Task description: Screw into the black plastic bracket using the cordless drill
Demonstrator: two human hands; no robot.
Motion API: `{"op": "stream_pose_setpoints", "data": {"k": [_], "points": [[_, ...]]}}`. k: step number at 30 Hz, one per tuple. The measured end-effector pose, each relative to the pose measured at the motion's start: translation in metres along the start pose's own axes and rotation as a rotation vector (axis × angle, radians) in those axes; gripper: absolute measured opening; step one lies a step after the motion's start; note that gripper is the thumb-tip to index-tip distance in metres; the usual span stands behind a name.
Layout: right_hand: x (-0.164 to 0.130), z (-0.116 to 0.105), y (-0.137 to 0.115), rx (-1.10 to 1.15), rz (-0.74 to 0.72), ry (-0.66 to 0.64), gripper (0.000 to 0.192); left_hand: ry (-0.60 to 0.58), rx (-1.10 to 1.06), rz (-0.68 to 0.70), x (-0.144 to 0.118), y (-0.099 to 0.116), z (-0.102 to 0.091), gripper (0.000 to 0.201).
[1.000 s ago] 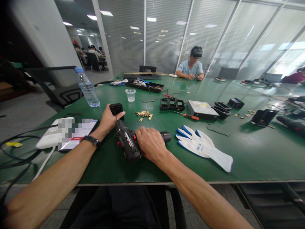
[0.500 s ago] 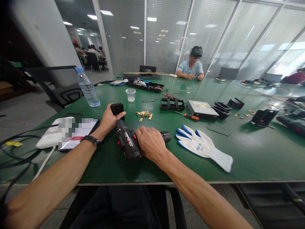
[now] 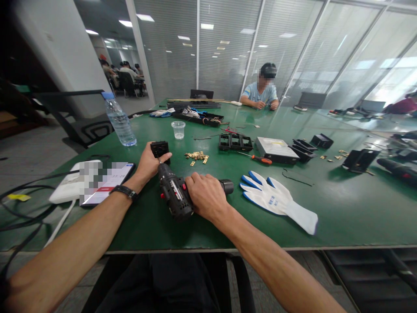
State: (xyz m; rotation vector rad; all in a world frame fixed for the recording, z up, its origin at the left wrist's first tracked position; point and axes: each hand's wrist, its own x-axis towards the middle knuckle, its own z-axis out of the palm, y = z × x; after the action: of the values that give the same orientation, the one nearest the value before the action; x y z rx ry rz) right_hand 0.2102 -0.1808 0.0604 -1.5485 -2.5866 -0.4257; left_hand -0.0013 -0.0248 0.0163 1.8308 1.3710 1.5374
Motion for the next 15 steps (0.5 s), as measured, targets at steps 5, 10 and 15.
{"op": "stream_pose_setpoints", "data": {"k": [5, 10, 15], "points": [[0.0001, 0.0005, 0.0005, -0.003, -0.001, 0.014, 0.024, 0.001, -0.003, -0.001, 0.0008, -0.0025, 0.0007, 0.054], [0.0003, 0.0019, 0.0016, -0.005, -0.004, 0.012, 0.024, -0.012, 0.029, 0.015, 0.0018, -0.0051, 0.0007, 0.053], [0.0008, 0.0031, 0.0021, -0.003, -0.015, 0.023, 0.024, -0.016, 0.025, 0.002, 0.0019, -0.0039, 0.0003, 0.053]]}}
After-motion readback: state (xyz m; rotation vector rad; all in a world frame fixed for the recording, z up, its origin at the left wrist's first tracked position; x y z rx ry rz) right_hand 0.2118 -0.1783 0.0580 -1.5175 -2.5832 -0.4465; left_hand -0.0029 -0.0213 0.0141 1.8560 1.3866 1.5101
